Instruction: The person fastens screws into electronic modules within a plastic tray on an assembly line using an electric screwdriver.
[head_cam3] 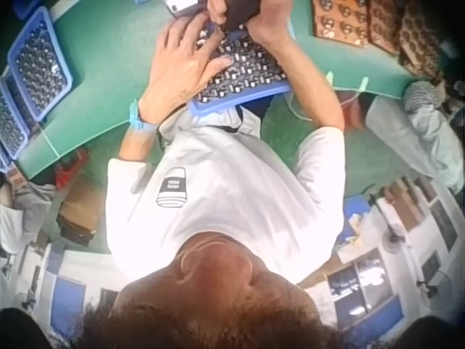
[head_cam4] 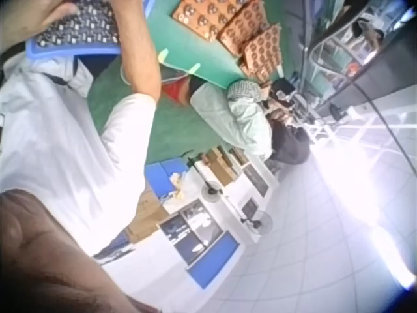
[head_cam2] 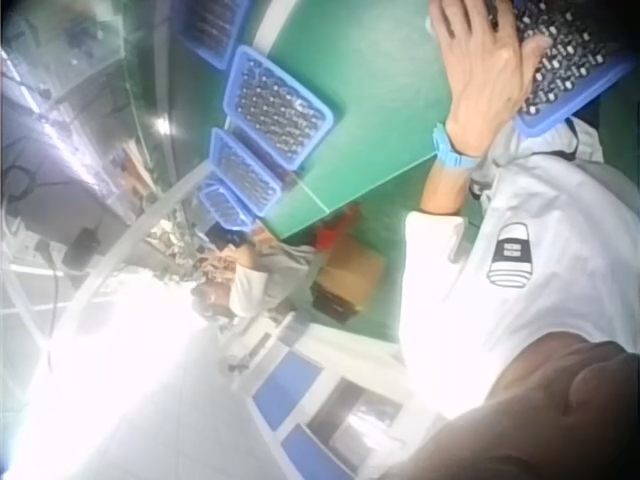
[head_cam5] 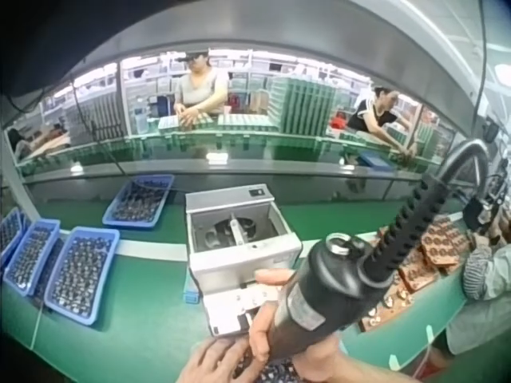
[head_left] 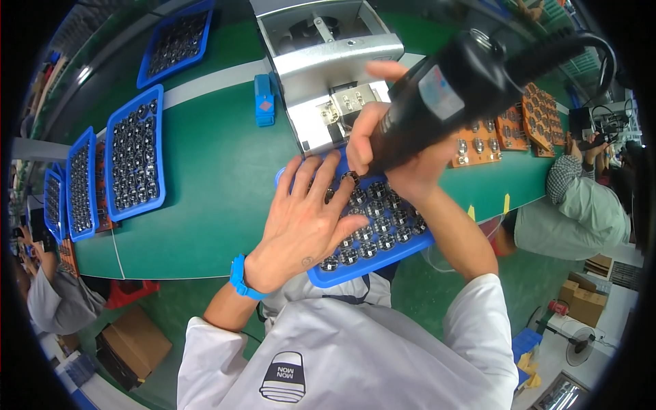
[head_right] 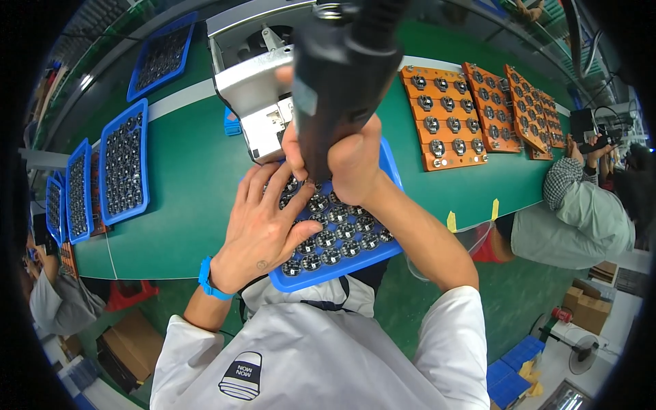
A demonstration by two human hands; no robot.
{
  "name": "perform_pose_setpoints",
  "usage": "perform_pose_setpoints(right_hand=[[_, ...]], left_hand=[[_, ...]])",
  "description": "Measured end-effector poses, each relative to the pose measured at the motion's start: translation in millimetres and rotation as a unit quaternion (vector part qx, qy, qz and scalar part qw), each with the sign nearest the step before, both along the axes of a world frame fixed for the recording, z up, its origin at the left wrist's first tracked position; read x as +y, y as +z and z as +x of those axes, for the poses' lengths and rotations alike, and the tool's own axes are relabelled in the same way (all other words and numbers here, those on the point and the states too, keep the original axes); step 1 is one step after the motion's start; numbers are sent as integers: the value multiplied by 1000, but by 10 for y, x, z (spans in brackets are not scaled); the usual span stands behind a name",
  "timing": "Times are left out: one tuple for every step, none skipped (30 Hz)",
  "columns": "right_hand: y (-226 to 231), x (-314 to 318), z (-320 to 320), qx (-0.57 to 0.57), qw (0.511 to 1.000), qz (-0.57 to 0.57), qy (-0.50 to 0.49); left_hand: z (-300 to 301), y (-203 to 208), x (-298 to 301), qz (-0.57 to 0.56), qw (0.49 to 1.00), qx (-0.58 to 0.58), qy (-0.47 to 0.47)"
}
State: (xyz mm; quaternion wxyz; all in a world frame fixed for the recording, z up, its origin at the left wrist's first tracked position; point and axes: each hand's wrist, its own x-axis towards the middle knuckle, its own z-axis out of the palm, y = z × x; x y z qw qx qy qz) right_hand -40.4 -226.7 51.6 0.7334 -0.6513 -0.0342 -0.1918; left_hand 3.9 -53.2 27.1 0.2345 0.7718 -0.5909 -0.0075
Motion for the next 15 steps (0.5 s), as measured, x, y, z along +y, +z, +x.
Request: perform_pose_setpoints(right_hand=[[12,-9,12,-8,1000,-3,-5],[51,-34,10,-24,1000,6,-3],[130,-50,11,-47,999,28,-3],[176,-89,37,-86,994,66,14],[223,-68,93,-156,982,107,2],[273,-38,152,-225,963,147,-9],[297,-72,158,-213,970,115,-16],[308,-79,159,-213,970,114,-18],[318,-81,163,-214,970,110,-25],[309,-70,187,-215,970,109,-28],[299,-56,211,-216,970,108,-31],[288,-40,236,-217,970,107,-34],[288,-30,245,-218,970,104,-39],[288,-21,253,-218,970,101,-45],[289,-14,260,-219,969,98,-51]], left_hand=[[1,-11,7,-1,1000,-1,2],[2,-24,14,-4,1000,2,2],[5,-34,20,-7,1000,5,2],[4,-40,20,-8,1000,4,1],[3,-46,19,-14,1000,7,4],[3,-52,18,-21,1000,10,7],[5,-47,13,-22,1000,10,5],[9,-42,10,-23,1000,16,4],[11,-37,6,-24,999,22,3],[16,-43,15,-23,1000,21,5],[19,-48,23,-23,999,23,7],[23,-52,29,-24,999,26,9],[22,-51,23,-24,999,26,8],[19,-49,15,-25,999,27,8],[17,-47,8,-26,999,28,7]])
